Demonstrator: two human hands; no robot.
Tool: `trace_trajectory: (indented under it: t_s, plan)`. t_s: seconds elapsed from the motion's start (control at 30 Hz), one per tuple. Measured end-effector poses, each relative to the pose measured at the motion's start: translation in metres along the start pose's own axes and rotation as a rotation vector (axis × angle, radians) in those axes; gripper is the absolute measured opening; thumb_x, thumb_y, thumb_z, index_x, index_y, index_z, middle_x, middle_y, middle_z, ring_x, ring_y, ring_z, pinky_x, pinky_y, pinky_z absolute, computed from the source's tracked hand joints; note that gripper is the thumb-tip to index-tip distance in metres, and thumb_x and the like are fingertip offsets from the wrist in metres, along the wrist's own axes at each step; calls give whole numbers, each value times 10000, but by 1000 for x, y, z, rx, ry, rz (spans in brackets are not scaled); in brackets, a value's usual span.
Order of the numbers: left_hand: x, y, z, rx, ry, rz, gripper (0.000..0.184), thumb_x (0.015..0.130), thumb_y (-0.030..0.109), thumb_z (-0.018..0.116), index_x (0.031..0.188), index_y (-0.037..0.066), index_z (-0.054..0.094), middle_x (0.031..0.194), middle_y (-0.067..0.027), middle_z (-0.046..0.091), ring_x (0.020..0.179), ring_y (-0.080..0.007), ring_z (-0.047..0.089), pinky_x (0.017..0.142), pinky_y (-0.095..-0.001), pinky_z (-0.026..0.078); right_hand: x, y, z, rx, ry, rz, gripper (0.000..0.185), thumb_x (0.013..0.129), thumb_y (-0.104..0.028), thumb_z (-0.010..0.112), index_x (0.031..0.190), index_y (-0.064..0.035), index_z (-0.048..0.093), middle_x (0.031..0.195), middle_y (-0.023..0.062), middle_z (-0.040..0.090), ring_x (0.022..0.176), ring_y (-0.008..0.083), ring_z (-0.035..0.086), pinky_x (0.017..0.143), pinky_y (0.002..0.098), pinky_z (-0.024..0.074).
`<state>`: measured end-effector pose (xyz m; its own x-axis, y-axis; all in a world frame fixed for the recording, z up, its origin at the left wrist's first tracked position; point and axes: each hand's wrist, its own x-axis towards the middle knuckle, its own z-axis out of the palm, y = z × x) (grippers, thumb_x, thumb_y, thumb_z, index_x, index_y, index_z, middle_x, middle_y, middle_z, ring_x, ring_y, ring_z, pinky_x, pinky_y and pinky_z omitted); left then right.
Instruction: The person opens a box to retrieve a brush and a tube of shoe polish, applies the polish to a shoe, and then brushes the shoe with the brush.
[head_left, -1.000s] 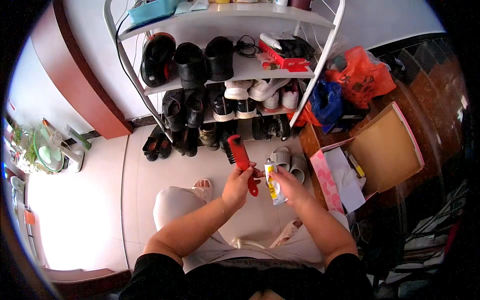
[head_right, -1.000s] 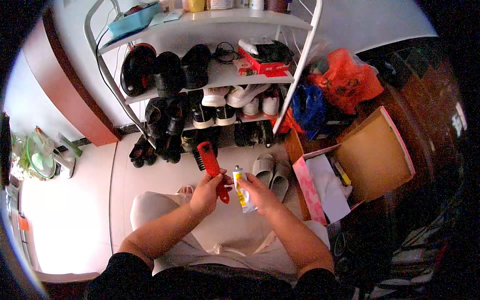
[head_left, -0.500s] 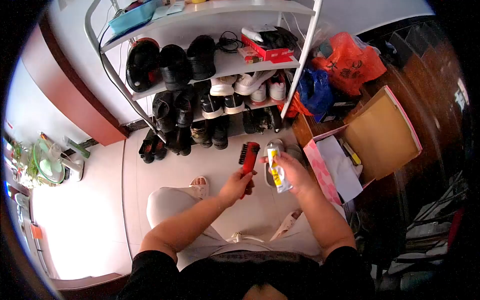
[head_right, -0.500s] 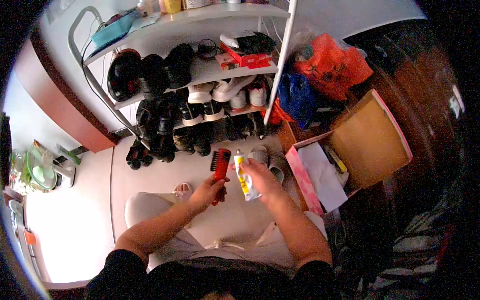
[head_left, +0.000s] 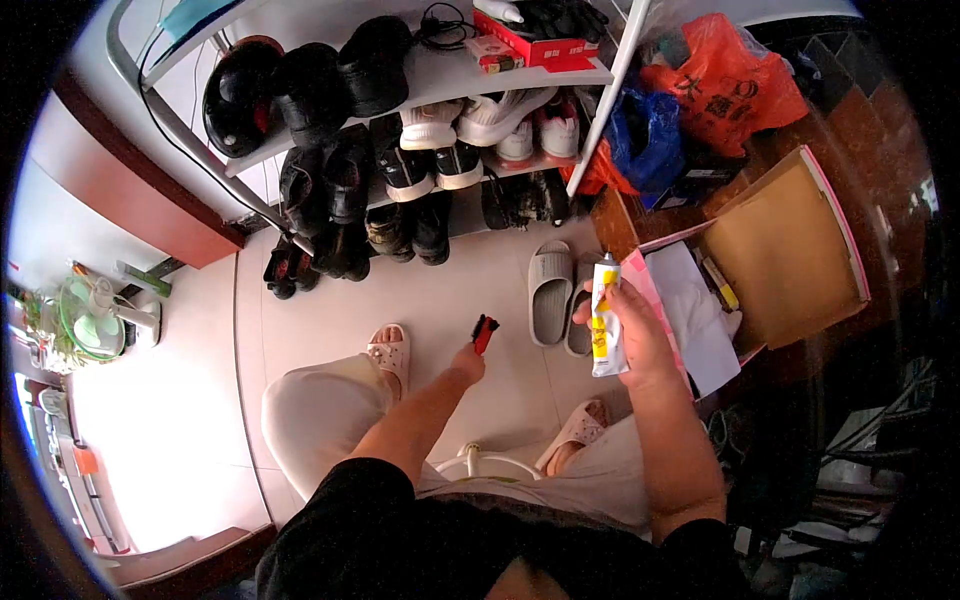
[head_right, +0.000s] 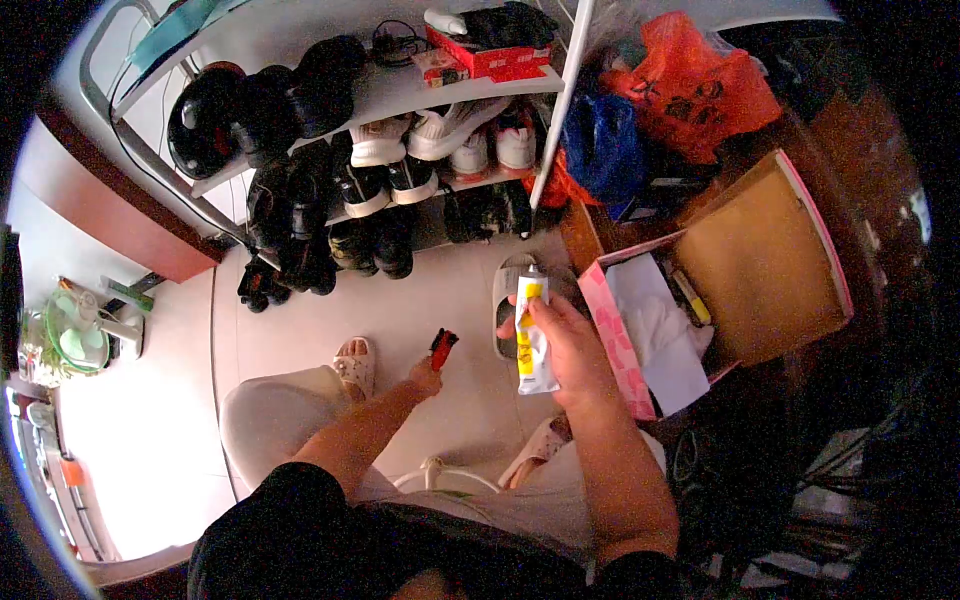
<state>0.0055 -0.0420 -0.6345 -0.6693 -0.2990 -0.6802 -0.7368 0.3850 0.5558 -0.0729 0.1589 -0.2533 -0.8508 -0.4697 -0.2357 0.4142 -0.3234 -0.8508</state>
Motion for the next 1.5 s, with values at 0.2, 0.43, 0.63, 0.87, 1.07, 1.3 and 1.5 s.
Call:
trace_trajectory:
  t_s: [0.2, 0.43, 0.63, 0.87, 1.07, 1.3, 1.5]
  plan:
    - [-2, 28, -35, 461, 294, 505, 266, 799, 189, 517, 1017, 37, 526, 998, -193, 570, 933, -367, 538, 783, -428, 448, 10, 0, -11, -3, -62, 13, 325, 880, -290, 496, 1055, -21, 544, 735, 53, 591, 667, 117, 563, 631, 226, 419]
    - [-168, 288, -302, 808, 1066, 1139, 260, 722, 87, 555, 977, 35, 540, 858, -170, 544, 862, -325, 531, 744, -422, 468, 8, -7, -1, 12, 25, 102, 322, 881, -251, 487, 1056, 14, 541, 724, 43, 568, 646, 105, 542, 563, 208, 416]
    - [-164, 330, -399, 960, 983, 523, 564, 683, 279, 703, 1132, 20, 483, 1029, -208, 563, 1012, -343, 523, 867, -445, 413, 14, -2, -5, 14, -43, 66, 354, 861, -331, 516, 1019, -21, 576, 720, 25, 573, 614, 103, 547, 549, 225, 429]
    - [-193, 332, -391, 1071, 947, 619, 531, 638, 277, 758, 1061, 46, 536, 1043, -147, 584, 1036, -300, 521, 832, -422, 439, 20, 6, -12, 25, -51, 58, 299, 831, -322, 578, 992, -72, 559, 727, 9, 563, 627, 97, 539, 566, 219, 421]
    - [-276, 246, -305, 640, 837, 1059, 434, 593, 208, 758, 925, 8, 561, 912, -186, 568, 884, -351, 540, 776, -409, 443, 38, 19, -7, 50, 33, 9, 298, 786, -257, 652, 1004, -87, 540, 759, -12, 546, 697, 85, 519, 647, 223, 415]
    - [-325, 144, -201, 488, 446, 1374, 355, 553, 117, 726, 844, 32, 541, 779, -98, 545, 759, -275, 538, 691, -377, 431, 53, 35, 13, 58, -64, 112, 362, 855, -372, 545, 1106, -111, 546, 725, -15, 541, 631, 83, 530, 560, 223, 431]
    - [-335, 94, -191, 621, 241, 1470, 224, 657, 117, 576, 864, 40, 541, 803, -63, 549, 799, -223, 539, 731, -333, 417, 61, 63, 40, -42, 24, 210, 386, 824, -415, 575, 1076, -124, 554, 782, -3, 570, 681, 107, 551, 617, 262, 443]
